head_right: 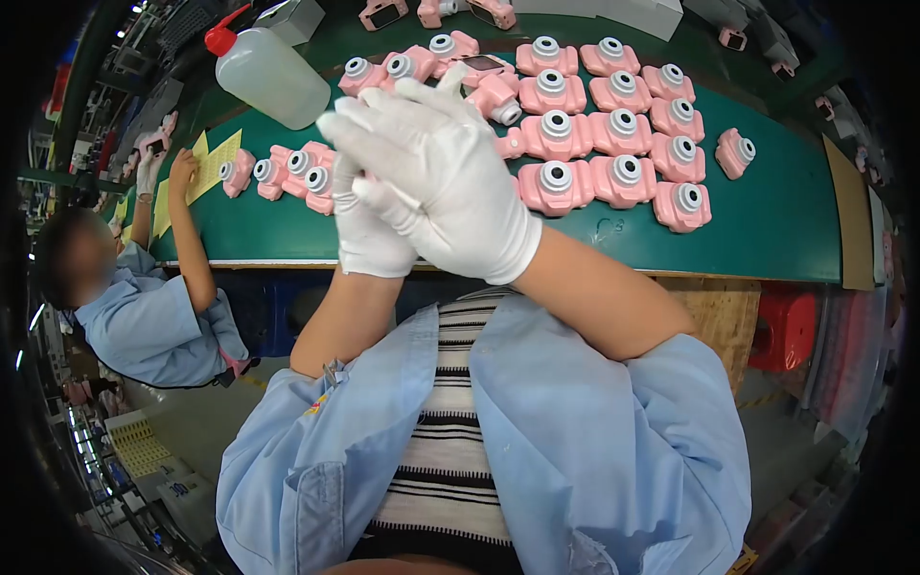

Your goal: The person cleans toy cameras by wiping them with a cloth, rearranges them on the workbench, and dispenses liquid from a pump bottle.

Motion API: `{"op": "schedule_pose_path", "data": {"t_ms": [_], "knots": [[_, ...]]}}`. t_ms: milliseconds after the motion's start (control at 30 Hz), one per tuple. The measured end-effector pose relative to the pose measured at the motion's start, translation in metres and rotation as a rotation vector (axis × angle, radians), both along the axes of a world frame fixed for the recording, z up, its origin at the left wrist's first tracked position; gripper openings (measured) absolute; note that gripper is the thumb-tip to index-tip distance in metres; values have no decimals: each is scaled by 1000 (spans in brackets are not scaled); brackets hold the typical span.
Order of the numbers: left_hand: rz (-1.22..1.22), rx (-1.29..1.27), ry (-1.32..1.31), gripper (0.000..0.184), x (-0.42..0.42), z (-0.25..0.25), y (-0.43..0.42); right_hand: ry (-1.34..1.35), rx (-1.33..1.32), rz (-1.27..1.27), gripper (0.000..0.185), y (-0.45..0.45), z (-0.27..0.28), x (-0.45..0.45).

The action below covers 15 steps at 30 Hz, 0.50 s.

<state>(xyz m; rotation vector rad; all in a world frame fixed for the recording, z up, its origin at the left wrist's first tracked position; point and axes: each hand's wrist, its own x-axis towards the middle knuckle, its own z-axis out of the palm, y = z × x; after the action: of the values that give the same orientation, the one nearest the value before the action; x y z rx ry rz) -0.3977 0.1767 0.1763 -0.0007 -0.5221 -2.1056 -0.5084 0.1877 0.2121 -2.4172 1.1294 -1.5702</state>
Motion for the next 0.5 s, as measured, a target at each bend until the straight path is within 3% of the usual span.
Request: {"op": "schedule_pose_path", "data": {"t_ms": [67,100,133,167,200,233,300,333,367,433,500], "knots": [[-115,152,123,49,3,-4,-5,212,35,85,45,-11,1,-16],[-90,204,118,47,3,-4,-8,181,28,110,45,-25,-14,-27],[-6,140,-91,47,8,-1,-8,-205,368,258,43,-24,-17,-24],[28,20,-126,48,17,0,-9,-676,971,158,40,-20,6,-28],[68,-104,-164,49,29,2,-13,-793,760,134,42,-25,-8,-38],[196,-224,-434,56,53,19,-18,-530,486,49,45,-38,-16,-59],[670,-325,-1043,67,92,32,-32,-734,542,-77,47,-35,-14,-64],[938,-436,-1352,65,120,22,-49,-792,502,22,43,-43,-24,-72],[1108,-513,-1666,62,154,8,-66,-769,543,-38,43,-42,-23,-72],[1235,-737,-2047,60,220,-12,-84,-750,604,-90,43,-36,-18,-68],[1084,-652,-2239,62,264,-29,-93,-760,653,-77,43,-34,-17,-67]]}}
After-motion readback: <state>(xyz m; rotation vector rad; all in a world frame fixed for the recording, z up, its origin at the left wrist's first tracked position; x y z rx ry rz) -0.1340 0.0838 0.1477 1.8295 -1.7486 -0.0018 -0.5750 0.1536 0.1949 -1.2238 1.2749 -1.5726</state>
